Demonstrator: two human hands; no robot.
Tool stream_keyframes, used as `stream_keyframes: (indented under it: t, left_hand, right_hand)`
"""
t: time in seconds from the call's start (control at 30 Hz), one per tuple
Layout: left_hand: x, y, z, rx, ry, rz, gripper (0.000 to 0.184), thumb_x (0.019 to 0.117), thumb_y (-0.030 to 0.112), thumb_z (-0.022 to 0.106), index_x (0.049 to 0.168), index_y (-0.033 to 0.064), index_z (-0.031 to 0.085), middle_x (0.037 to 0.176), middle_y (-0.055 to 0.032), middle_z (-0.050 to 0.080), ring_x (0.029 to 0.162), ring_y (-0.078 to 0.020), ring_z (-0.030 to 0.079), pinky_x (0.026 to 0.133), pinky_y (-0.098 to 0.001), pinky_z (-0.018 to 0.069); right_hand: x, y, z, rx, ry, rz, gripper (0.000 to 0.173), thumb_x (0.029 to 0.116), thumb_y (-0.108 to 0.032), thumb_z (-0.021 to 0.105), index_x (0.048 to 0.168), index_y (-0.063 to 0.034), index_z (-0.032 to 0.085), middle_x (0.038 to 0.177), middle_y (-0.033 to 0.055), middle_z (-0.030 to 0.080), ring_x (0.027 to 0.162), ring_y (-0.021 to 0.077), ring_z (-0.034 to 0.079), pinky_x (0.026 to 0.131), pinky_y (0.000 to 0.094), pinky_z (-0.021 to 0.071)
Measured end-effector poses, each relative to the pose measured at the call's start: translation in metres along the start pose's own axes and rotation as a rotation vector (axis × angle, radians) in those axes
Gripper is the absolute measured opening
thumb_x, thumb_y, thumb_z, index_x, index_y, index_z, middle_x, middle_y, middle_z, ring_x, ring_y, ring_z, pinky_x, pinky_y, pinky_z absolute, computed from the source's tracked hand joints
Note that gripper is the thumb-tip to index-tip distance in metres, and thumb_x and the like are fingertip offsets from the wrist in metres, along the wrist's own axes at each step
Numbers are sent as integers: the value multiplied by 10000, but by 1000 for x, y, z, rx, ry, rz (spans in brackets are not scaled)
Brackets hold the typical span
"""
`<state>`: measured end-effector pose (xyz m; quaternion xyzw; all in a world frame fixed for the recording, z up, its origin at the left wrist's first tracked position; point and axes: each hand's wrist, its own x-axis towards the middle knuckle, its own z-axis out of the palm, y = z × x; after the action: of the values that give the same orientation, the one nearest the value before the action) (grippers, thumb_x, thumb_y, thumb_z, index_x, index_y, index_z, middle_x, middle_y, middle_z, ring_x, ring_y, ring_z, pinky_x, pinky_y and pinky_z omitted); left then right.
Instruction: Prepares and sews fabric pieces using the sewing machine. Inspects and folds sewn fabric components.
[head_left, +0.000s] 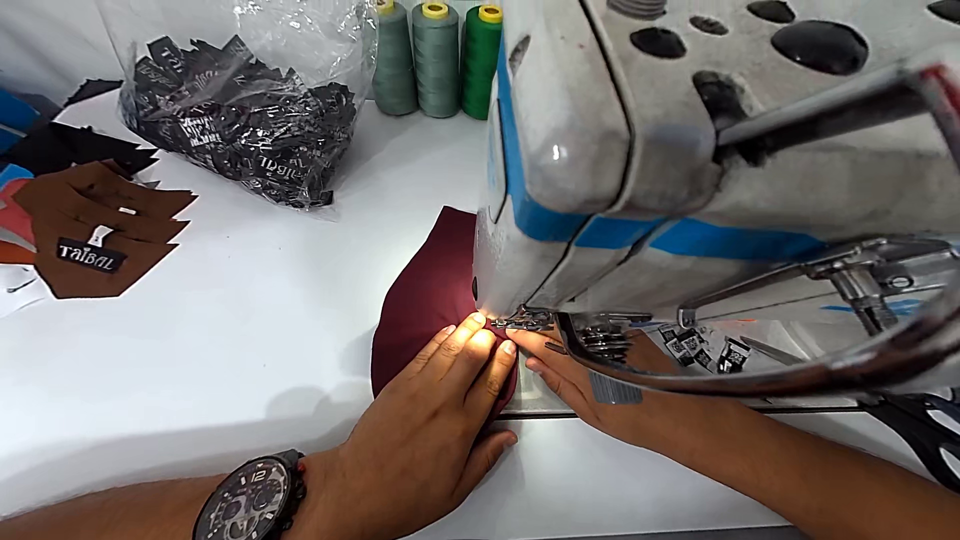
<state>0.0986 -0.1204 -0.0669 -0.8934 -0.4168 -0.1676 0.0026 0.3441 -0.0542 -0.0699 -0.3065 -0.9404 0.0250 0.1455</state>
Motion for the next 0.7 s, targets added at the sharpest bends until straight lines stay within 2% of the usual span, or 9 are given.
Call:
stream_keyframes:
  t: [0.2,0.3,0.37,0.4,0.47,0.53,0.57,0.63,0.7]
  left_hand:
    - [0,0,0,3,2,-4,591,1071,470,323,1439,91,587,1465,-133,572,1450,-272,451,1200,-415,356]
    - [0,-1,0,-26,10,-5,515,1061,368,357,1424,100,606,1451,-134,581,1436,-268,469,1186,-414,381]
    - [-4,0,-6,-106,-7,-27,479,1059,319,364,1412,125,624,1451,-114,578,1433,-243,468,1189,-396,380]
    - [-8,0,-12,-182,-13,-46,469,1064,318,363,1406,144,632,1455,-90,573,1439,-219,457,1194,-390,378]
    - [-20,2,-31,-428,-35,-93,445,1087,336,365,1383,178,656,1448,-18,578,1422,-130,464,1180,-344,407]
    - [-31,5,-58,-782,-65,-173,425,1088,336,380,1334,174,687,1372,54,614,1283,-49,557,1061,-271,501]
    - [-38,7,-72,-986,-71,-239,409,1088,342,396,1305,168,696,1317,64,656,1194,-43,613,999,-268,541]
    - [-53,15,-98,-1341,-10,-454,352,1065,401,472,1184,221,750,1038,46,747,901,-43,700,788,-251,598]
    - [-67,24,-118,-1560,62,-636,317,1024,397,522,987,222,784,861,9,739,773,-50,697,699,-249,598]
  right_hand:
    - [0,1,-1,-12,32,5,363,1032,-301,444,1063,-162,779,950,-8,745,909,140,717,735,331,582]
    - [3,4,-5,-7,157,14,282,975,-244,514,884,-135,758,751,3,683,705,152,686,566,337,546]
    - [3,7,-8,20,178,26,230,935,-256,569,856,-132,746,720,5,669,669,152,668,546,343,524]
    - [3,8,-10,52,170,32,227,920,-305,597,904,-140,753,766,2,680,716,153,668,599,358,533]
    - [-1,-5,-18,196,88,40,398,911,-457,672,1187,-179,745,1125,15,726,1056,189,675,908,446,554]
    - [-2,-26,-26,360,64,20,447,901,-443,722,1292,-227,702,1386,-13,627,1295,189,555,1069,469,463]
    - [-3,-37,-30,445,88,15,347,921,-367,716,1226,-203,728,1369,-26,636,1300,177,546,1072,465,451]
    - [-8,-60,-43,641,134,37,194,971,-272,676,1066,-125,759,1137,-39,714,1138,102,630,1000,371,513]
    - [-18,-78,-64,822,103,49,220,1000,-269,652,1009,-77,759,992,-27,717,978,58,671,873,251,578]
